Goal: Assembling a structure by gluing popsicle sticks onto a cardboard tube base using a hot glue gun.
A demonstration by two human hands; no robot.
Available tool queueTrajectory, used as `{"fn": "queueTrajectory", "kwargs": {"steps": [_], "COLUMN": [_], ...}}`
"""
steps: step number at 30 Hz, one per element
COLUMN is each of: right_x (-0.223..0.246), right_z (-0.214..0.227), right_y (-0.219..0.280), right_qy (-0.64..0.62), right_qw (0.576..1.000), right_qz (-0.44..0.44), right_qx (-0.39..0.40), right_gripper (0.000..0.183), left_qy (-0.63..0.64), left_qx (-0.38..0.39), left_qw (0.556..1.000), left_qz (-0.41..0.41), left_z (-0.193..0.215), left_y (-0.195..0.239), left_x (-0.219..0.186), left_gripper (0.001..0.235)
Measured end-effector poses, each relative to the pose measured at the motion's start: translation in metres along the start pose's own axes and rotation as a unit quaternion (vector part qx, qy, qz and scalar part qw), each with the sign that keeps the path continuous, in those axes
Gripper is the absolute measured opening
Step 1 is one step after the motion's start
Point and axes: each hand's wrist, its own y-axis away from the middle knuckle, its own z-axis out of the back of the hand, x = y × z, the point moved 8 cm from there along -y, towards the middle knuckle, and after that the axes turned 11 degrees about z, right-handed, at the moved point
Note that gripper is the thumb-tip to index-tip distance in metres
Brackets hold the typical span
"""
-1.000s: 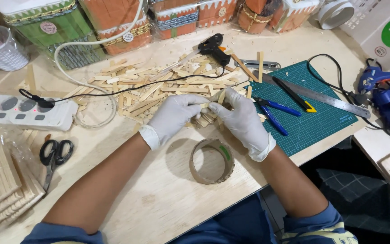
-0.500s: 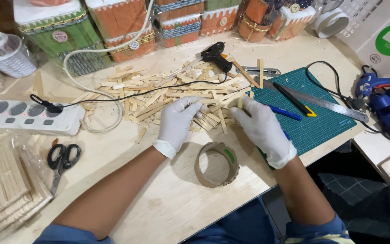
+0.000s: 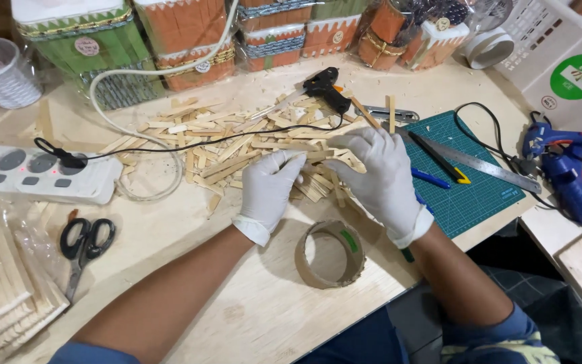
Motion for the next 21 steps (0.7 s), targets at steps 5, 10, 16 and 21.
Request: {"fn": "queueTrajectory", "kwargs": {"steps": [5, 10, 16, 21], "right_x": [0.009, -0.033, -0.092, -0.147], "right_z": [-0.019, -0.032, -0.025, -0.015], "right_y": [-0.034, -0.038, -0.025, -0.010], "right_qy": [-0.001, -0.324, -0.327, -0.216], "right_qw": [0.993, 0.928, 0.887, 0.906], "right_qz": [0.114, -0.182, -0.313, -0.324], "right_qx": [-0.011, -0.024, -0.092, -0.167], "right_gripper": [0.015, 0.009, 0.003, 0.015], "left_qy": [0.005, 0.043, 0.078, 0.078], "left_qx": [-0.024, -0.032, -0.051, -0.063], "left_qw": [1.000, 0.998, 0.994, 0.995], "left_qz": [-0.003, 0.034, 0.060, 0.024], "left_z": [0.004, 0.008, 0.010, 0.012], "left_y": [-0.010, -0.007, -0.021, -0.017], "left_x": [0.011, -0.003, 0.014, 0.006], "left_gripper": [0.006, 0.008, 0.009, 0.008]}}
